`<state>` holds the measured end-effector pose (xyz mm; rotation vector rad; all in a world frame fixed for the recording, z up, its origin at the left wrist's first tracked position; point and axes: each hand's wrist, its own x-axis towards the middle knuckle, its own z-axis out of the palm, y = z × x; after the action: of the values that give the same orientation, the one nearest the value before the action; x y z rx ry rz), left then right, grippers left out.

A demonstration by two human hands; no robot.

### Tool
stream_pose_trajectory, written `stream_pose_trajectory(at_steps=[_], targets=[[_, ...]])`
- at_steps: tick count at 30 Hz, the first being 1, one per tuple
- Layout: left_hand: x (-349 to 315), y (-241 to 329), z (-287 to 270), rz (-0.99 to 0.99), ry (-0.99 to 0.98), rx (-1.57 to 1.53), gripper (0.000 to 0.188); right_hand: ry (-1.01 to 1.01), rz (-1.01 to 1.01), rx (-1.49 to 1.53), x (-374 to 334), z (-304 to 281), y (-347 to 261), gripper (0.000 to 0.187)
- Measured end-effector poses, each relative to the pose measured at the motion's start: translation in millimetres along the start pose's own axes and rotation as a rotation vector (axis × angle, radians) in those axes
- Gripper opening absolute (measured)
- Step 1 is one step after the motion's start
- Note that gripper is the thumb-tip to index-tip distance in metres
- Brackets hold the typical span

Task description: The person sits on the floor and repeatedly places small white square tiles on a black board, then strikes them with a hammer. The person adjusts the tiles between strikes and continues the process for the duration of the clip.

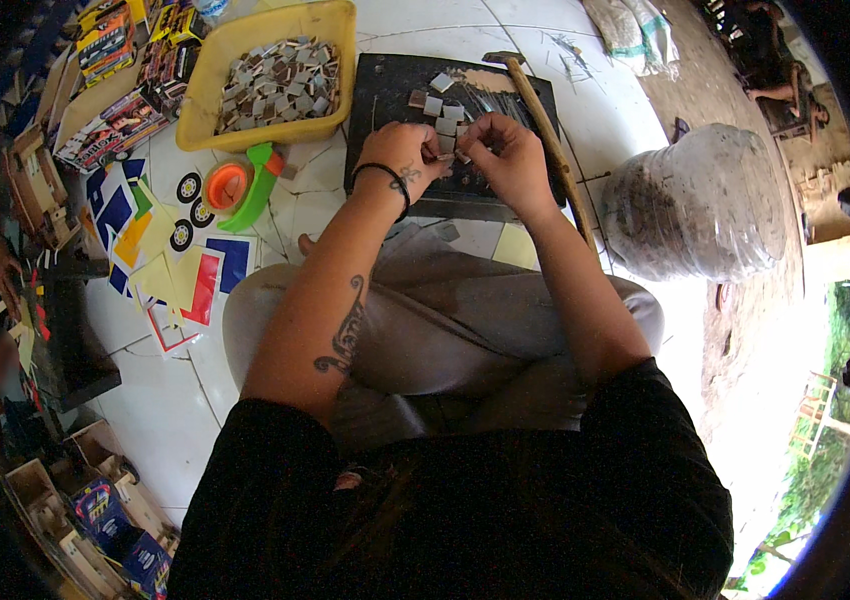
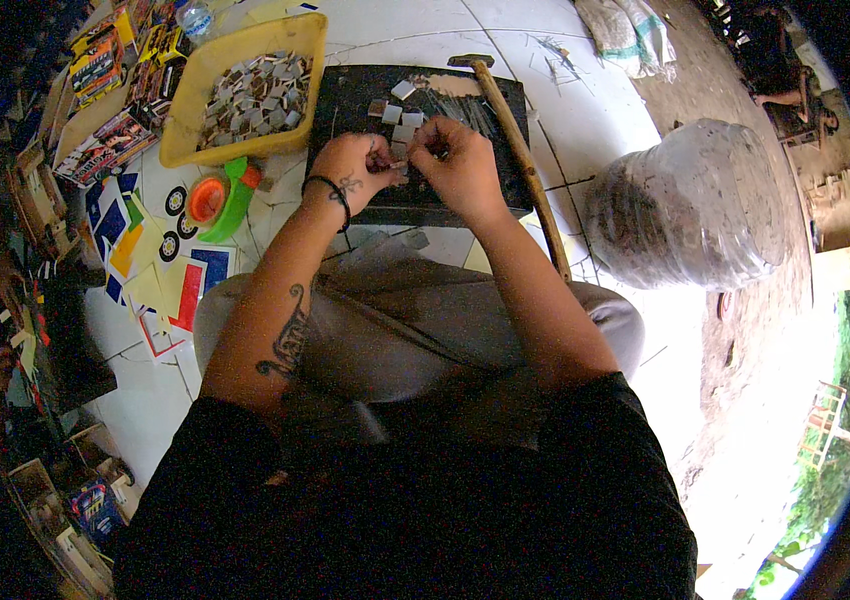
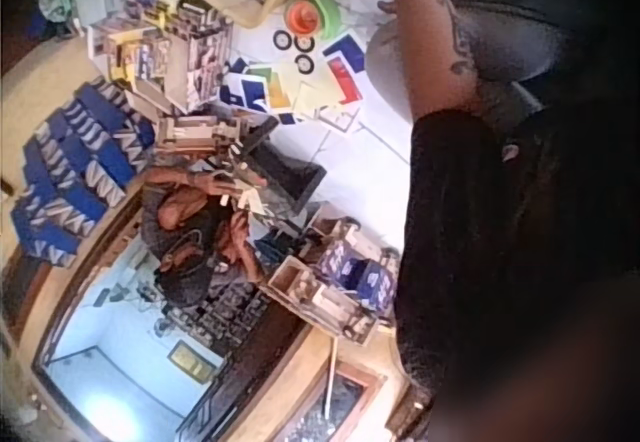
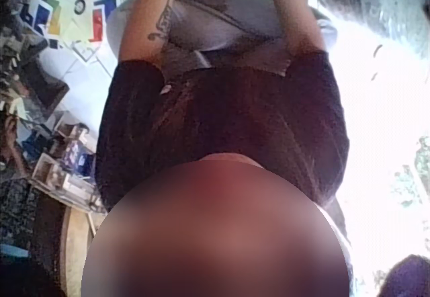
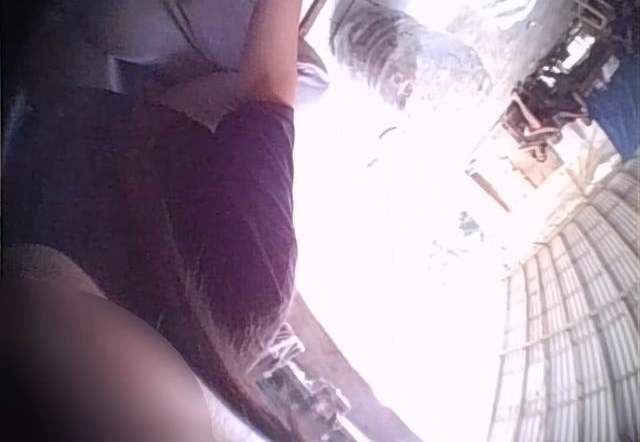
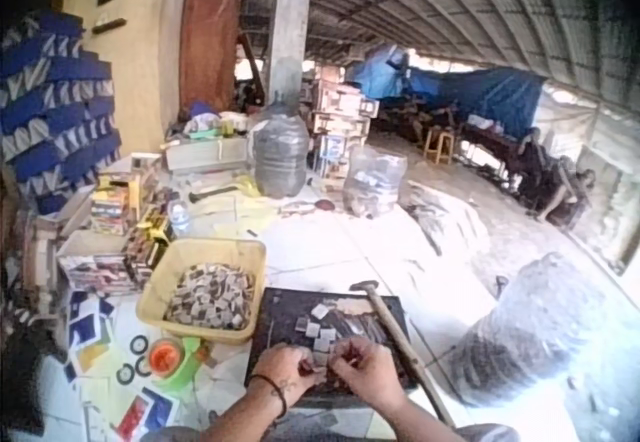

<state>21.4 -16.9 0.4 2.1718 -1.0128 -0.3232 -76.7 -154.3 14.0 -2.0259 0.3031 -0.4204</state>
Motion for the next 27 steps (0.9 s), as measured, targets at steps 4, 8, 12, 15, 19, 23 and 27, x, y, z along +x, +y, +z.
stream_pose_trajectory(at_steps=[4, 8, 12, 15, 19, 23, 27], targets=[[1, 0, 0, -0.004, -0.017, 0.004, 0.026, 0.021, -0.044, -0.064, 0, 1, -2, 0.008], [1, 0, 0, -0.001, -0.018, 0.011, 0.027, 0.028, -0.086, -0.177, -1, 4, -7, 0.008], [1, 1, -2, 0.004, -0.019, 0.004, 0.027, 0.01, -0.064, -0.18, -3, 3, -12, 0.009], [2, 2, -2, -0.053, -0.073, 0.012, 0.02, 0.01, -0.074, -0.214, -3, 3, -15, 0.009], [3, 0, -1, -0.01, -0.047, -0.031, 0.027, 0.016, -0.14, -0.226, -2, 3, -18, 0.01], [1, -2, 1, -0.005, -0.045, -0.055, 0.024, -0.006, -0.211, -0.32, -1, 2, -22, 0.008], [-5, 1, 1, 0.09, 0.086, -0.088, 0.022, -0.029, -0.16, -0.302, 0, 2, -24, 0.007]])
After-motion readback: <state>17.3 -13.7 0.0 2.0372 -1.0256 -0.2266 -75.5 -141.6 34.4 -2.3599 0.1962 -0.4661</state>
